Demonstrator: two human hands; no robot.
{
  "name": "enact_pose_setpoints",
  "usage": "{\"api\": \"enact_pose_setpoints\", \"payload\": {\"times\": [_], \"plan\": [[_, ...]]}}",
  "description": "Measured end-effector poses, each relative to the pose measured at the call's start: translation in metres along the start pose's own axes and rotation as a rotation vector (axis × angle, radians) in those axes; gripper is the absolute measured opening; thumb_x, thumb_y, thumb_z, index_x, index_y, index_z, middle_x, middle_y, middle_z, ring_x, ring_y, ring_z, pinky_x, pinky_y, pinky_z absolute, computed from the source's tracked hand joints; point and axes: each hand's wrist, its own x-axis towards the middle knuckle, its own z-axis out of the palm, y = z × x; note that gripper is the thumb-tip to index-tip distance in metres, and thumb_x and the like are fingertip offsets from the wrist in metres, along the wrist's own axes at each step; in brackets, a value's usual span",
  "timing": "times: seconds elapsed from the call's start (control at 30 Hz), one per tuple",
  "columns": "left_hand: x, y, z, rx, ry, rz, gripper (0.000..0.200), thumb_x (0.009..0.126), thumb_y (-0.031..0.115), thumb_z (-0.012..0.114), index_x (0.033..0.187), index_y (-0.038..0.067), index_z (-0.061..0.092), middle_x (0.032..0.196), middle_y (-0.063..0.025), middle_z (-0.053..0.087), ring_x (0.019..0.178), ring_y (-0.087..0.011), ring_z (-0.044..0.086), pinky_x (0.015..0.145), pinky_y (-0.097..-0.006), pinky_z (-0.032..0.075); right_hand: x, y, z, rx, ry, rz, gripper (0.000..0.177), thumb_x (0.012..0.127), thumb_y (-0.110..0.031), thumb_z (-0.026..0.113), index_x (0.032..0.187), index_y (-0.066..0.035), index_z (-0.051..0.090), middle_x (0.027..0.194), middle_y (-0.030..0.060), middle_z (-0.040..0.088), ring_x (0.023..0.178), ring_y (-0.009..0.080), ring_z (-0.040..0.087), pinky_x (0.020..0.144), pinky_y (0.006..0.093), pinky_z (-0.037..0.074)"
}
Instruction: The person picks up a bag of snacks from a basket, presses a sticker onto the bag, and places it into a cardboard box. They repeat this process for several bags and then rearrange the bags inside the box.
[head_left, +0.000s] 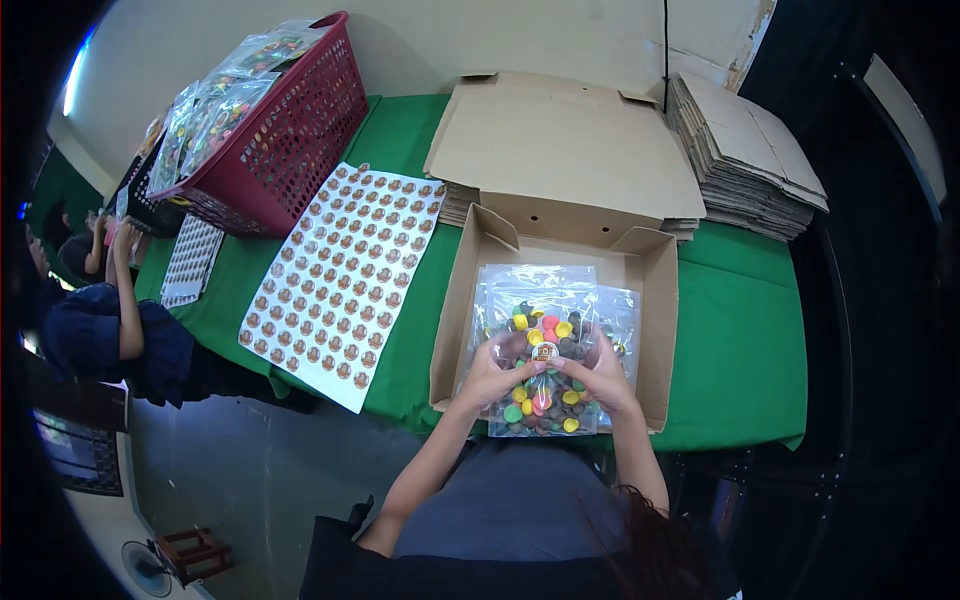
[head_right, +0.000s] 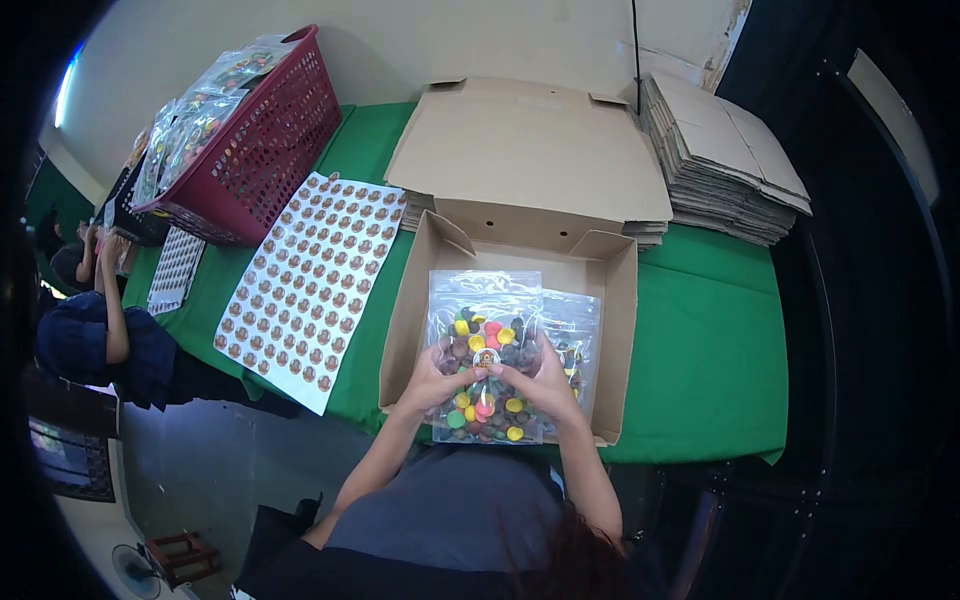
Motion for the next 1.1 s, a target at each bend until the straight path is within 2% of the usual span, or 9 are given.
{"api": "enact_pose_setpoints", "payload": {"times": [0.07,0.4,0.47,0.67,0.77,0.87,0.97,1.03,1.1], "plan": [[0.001,-0.006,-0.001,0.002,-0.001,0.076,0.044,0.065,0.003,0.068,0.102,-0.003,0.045,0.095,-0.0071,0.053,0.086,-0.0116,0.052,0.075,-0.0243,0.043,-0.002,-0.003,0.002,0.011,0.037,0.076,0.063,0.067,-0.004,0.065,0.115,0.009,0.027,0.106,0.0146,0.046,0.094,0.0169,0.050,0.075,0.0263,0.044],[0.000,-0.015,-0.006,0.145,0.021,0.107,0.040,0.066,0.002,0.067,0.100,-0.003,0.046,0.092,-0.0069,0.054,0.085,-0.0113,0.051,0.074,-0.0243,0.042,-0.003,0.003,0.007,-0.102,0.103,0.085,0.072,0.066,-0.003,0.066,0.120,0.009,0.020,0.103,0.0142,0.046,0.092,0.0161,0.049,0.075,0.0257,0.044],[0.000,-0.013,-0.003,0.036,-0.002,0.108,0.042,0.065,0.002,0.067,0.100,-0.003,0.046,0.092,-0.0076,0.054,0.085,-0.0115,0.052,0.074,-0.0242,0.043,-0.007,-0.009,0.011,-0.048,0.121,0.156,0.069,0.066,-0.002,0.066,0.119,0.009,0.022,0.102,0.0131,0.047,0.092,0.0157,0.050,0.075,0.0261,0.044],[0.001,-0.006,-0.002,0.161,-0.011,0.092,0.043,0.064,0.004,0.068,0.100,-0.004,0.045,0.089,-0.0077,0.055,0.080,-0.0115,0.053,0.070,-0.0234,0.044,-0.011,0.002,0.011,-0.086,0.160,0.043,0.066,0.067,0.000,0.065,0.118,0.007,0.024,0.102,0.0118,0.047,0.091,0.0149,0.050,0.075,0.0254,0.044],[-0.001,-0.002,0.000,0.160,-0.016,0.090,0.044,0.063,0.004,0.068,0.100,-0.004,0.045,0.088,-0.0076,0.056,0.079,-0.0115,0.053,0.070,-0.0231,0.044,-0.012,0.008,0.013,-0.073,0.207,0.049,0.056,0.065,-0.004,0.067,0.110,0.004,0.034,0.095,0.0099,0.049,0.086,0.0131,0.051,0.071,0.0246,0.044],[0.001,-0.005,-0.001,0.262,-0.013,0.063,0.046,0.063,0.005,0.069,0.102,-0.004,0.045,0.089,-0.0078,0.055,0.081,-0.0118,0.053,0.070,-0.0234,0.044,-0.016,-0.001,0.016,0.072,0.269,0.132,0.059,0.065,-0.006,0.068,0.112,0.005,0.032,0.097,0.0108,0.049,0.086,0.0138,0.051,0.071,0.0245,0.044],[0.012,-0.002,0.004,0.132,-0.060,0.086,0.047,0.061,0.008,0.071,0.099,-0.004,0.047,0.089,-0.0072,0.055,0.081,-0.0108,0.053,0.070,-0.0230,0.043,-0.008,-0.003,0.004,0.073,0.231,0.097,0.060,0.066,-0.007,0.067,0.113,0.004,0.031,0.098,0.0117,0.050,0.087,0.0150,0.052,0.072,0.0246,0.044],[0.021,0.016,0.013,0.156,-0.056,0.166,0.045,0.063,0.009,0.070,0.099,-0.004,0.047,0.090,-0.0078,0.055,0.081,-0.0113,0.053,0.069,-0.0231,0.044,0.000,-0.009,0.000,-0.007,0.296,0.023,0.058,0.067,-0.009,0.067,0.113,0.003,0.032,0.098,0.0121,0.052,0.087,0.0156,0.053,0.073,0.0251,0.044],[0.038,0.028,0.015,0.111,-0.139,-0.007,0.043,0.065,0.011,0.069,0.099,-0.004,0.047,0.090,-0.0086,0.056,0.080,-0.0118,0.054,0.066,-0.0227,0.045,0.015,-0.029,-0.005,-0.051,0.218,-0.009,0.056,0.068,-0.009,0.067,0.112,0.002,0.035,0.096,0.0109,0.053,0.087,0.0153,0.053,0.073,0.0259,0.045]]}}
